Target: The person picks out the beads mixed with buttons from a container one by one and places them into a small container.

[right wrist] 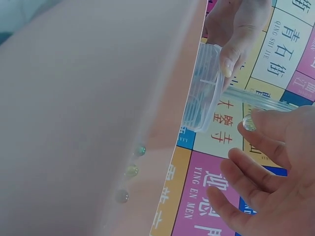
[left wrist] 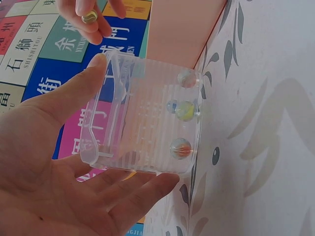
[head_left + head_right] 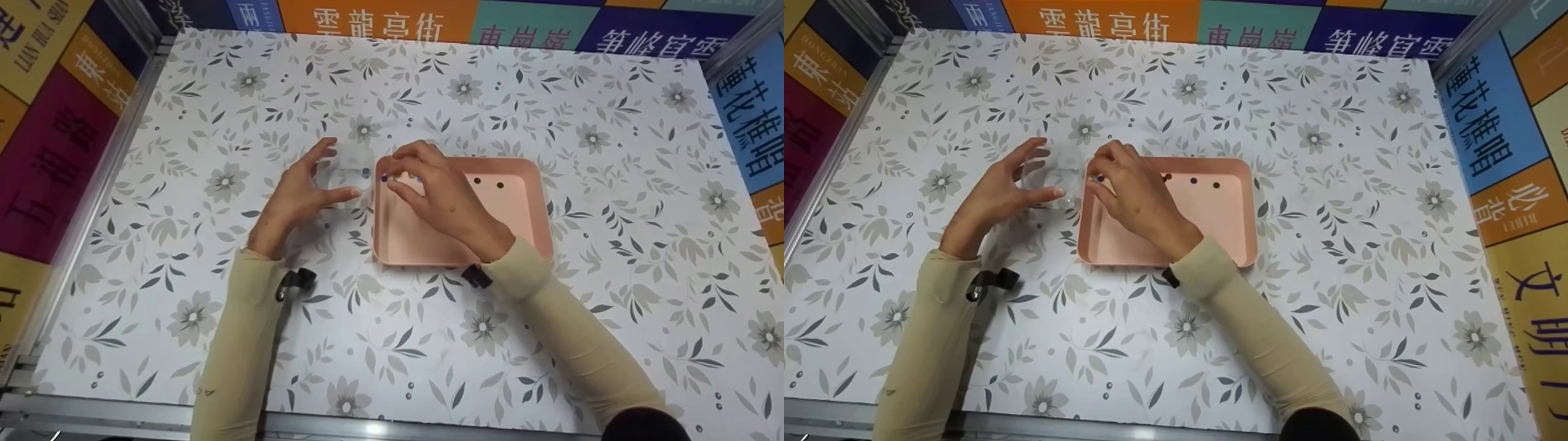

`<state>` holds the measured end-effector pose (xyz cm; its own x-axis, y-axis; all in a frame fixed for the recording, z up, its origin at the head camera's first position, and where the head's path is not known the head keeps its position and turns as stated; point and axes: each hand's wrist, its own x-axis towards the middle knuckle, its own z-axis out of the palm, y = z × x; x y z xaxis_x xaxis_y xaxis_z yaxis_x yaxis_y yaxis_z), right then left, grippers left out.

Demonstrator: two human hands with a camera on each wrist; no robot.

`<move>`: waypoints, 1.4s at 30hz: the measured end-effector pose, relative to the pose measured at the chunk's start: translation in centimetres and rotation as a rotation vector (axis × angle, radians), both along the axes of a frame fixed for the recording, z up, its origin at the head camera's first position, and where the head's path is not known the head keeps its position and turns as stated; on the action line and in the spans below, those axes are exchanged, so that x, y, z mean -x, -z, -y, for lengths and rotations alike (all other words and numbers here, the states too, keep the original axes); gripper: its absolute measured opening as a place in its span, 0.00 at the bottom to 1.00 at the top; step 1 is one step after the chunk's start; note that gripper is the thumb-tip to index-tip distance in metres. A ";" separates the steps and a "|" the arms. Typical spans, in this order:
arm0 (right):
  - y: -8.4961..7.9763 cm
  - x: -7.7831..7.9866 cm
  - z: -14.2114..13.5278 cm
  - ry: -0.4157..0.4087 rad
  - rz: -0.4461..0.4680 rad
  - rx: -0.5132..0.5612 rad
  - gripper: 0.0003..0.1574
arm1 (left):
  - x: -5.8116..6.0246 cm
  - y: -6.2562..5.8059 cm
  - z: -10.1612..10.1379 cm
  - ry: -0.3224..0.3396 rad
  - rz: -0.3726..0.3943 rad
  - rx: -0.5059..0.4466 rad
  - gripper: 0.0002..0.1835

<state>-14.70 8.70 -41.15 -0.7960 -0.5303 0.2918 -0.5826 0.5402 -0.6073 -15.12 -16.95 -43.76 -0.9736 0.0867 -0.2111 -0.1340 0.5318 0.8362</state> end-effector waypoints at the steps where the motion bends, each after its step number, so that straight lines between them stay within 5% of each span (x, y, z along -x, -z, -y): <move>1: 0.0 0.0 0.1 -0.003 -0.001 0.000 0.14 | 0.0 0.0 0.0 0.000 0.000 0.000 0.55; 14: 0.3 0.2 1.0 -0.037 0.010 0.041 0.09 | 0.0 0.1 0.1 0.006 -0.019 -0.030 0.56; 42: 0.8 0.5 2.4 -0.039 0.078 0.004 0.12 | -0.1 0.0 0.1 0.013 -0.016 -0.020 0.56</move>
<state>-15.16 6.25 -41.97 -0.7950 -0.5605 0.2319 -0.5540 0.5152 -0.6540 -15.06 -17.05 -43.77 -0.9757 0.1034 -0.1932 -0.1133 0.5163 0.8489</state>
